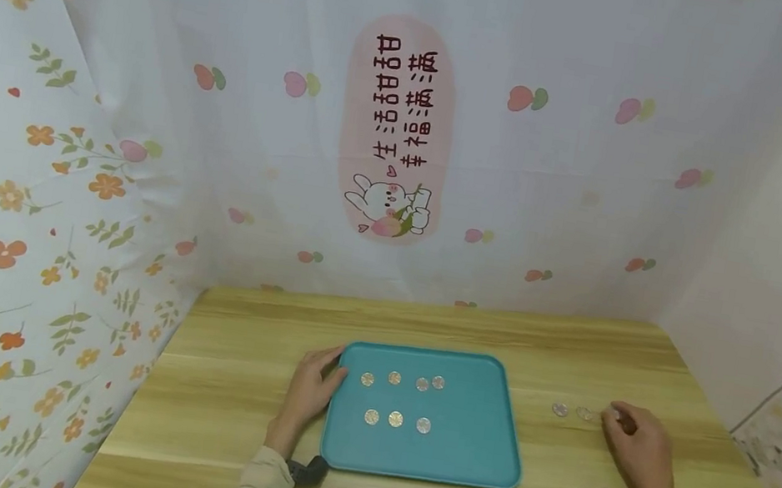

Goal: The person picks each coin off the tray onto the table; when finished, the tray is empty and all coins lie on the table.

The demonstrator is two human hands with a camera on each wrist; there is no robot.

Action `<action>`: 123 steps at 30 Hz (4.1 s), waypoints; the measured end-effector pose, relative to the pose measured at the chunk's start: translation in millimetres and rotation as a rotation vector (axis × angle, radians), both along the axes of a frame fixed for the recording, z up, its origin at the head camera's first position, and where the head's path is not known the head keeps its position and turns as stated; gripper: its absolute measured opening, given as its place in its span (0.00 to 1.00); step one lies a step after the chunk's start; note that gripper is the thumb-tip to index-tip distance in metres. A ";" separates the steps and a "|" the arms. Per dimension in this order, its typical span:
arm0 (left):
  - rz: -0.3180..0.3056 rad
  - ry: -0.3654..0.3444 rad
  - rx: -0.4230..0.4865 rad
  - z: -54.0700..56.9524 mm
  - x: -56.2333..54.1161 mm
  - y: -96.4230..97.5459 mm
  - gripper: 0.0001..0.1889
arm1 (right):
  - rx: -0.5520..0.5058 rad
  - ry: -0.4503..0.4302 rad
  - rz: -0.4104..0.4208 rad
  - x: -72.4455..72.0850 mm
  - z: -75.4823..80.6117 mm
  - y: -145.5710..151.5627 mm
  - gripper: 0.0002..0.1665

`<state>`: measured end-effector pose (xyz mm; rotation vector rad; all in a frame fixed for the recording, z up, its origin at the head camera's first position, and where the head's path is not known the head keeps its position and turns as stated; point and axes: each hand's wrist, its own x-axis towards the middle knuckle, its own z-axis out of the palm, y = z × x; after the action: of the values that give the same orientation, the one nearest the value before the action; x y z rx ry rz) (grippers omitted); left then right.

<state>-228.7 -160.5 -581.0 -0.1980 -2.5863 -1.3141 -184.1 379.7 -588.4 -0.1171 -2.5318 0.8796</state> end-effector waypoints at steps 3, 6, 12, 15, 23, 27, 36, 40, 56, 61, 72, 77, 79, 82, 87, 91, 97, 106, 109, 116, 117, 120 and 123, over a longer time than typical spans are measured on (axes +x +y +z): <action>-0.001 0.006 0.002 0.3 -0.9 -0.2 0.24 | 0.010 0.024 0.017 -1.0 0.1 -0.5 0.17; 0.001 0.009 0.003 0.3 -1.5 -0.3 0.24 | 0.002 0.020 0.028 -0.9 0.2 -0.9 0.18; 0.005 0.006 -0.014 -1.4 -1.5 -0.3 0.24 | 0.004 -0.025 0.030 1.6 -1.2 -2.4 0.19; 0.001 0.011 -0.018 -1.1 -1.7 -0.5 0.24 | 0.005 -0.017 0.027 1.3 -1.4 -4.2 0.18; -0.002 0.004 -0.012 -0.3 -1.5 -0.6 0.25 | -0.042 0.009 0.003 4.1 0.8 -8.3 0.18; -0.004 0.008 -0.008 -0.4 -1.0 -1.2 0.25 | -0.086 0.018 -0.014 7.4 2.7 -10.3 0.18; 0.006 -0.002 0.007 0.8 -0.9 0.0 0.24 | -0.166 -0.012 -0.130 10.6 9.1 -15.2 0.16; 0.014 -0.011 0.003 0.8 -0.6 0.1 0.24 | -0.216 0.002 -0.162 13.4 8.7 -19.5 0.15; 0.038 -0.014 -0.004 3.6 -0.3 -2.6 0.23 | -0.234 0.112 -0.048 18.7 4.5 -82.4 0.05; 0.033 0.009 -0.004 3.4 -2.8 -4.5 0.23 | -0.215 0.258 0.123 10.9 5.3 -119.2 0.03; 0.026 0.004 -0.009 -0.7 -2.9 -3.6 0.23 | -0.089 0.455 0.366 12.7 5.5 -182.0 0.01; 0.024 -0.001 0.014 0.0 -4.8 -4.3 0.23 | 0.052 0.430 0.405 13.1 10.4 -206.5 0.06; 0.021 -0.009 0.025 0.5 -5.1 -4.3 0.22 | 0.118 0.389 0.418 15.4 11.9 -216.7 0.08; 0.024 -0.018 0.032 1.6 -5.0 -4.4 0.22 | 0.196 0.306 0.445 17.9 12.6 -232.2 0.11; 0.041 -0.025 0.028 3.6 -5.0 -4.9 0.22 | 0.227 0.152 0.448 17.7 13.2 -255.6 0.20; 0.038 -0.036 0.028 2.8 -4.8 -4.3 0.22 | 0.231 0.067 0.456 15.0 13.4 -271.4 0.26; 0.040 -0.042 0.035 0.6 -4.6 -1.3 0.22 | 0.178 0.062 0.447 12.5 11.6 -277.5 0.17; 0.032 -0.013 0.042 1.6 -5.2 -1.8 0.22 | 0.120 0.089 0.456 10.6 10.6 -274.9 0.13; 0.030 -0.011 0.039 1.6 -5.1 -2.3 0.22 | 0.101 0.075 0.443 10.9 10.2 -275.5 0.12; 0.041 -0.011 0.031 -0.7 -3.6 -2.2 0.22 | 0.118 0.069 0.408 11.8 8.2 -276.2 0.11; 0.042 -0.010 0.028 -1.1 -3.8 -2.2 0.22 | 0.119 0.061 0.403 11.7 7.9 -276.1 0.10; 0.045 -0.017 0.029 -1.0 -4.5 -2.1 0.22 | 0.111 0.029 0.395 10.6 7.8 -275.5 0.10; 0.045 -0.021 0.037 -0.4 -4.4 -1.8 0.22 | 0.102 0.018 0.400 10.1 8.1 -275.0 0.10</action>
<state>-233.1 -162.3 -581.4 -0.1188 -2.5662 -1.3539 -174.0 104.7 -580.3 0.4408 -2.6205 0.8855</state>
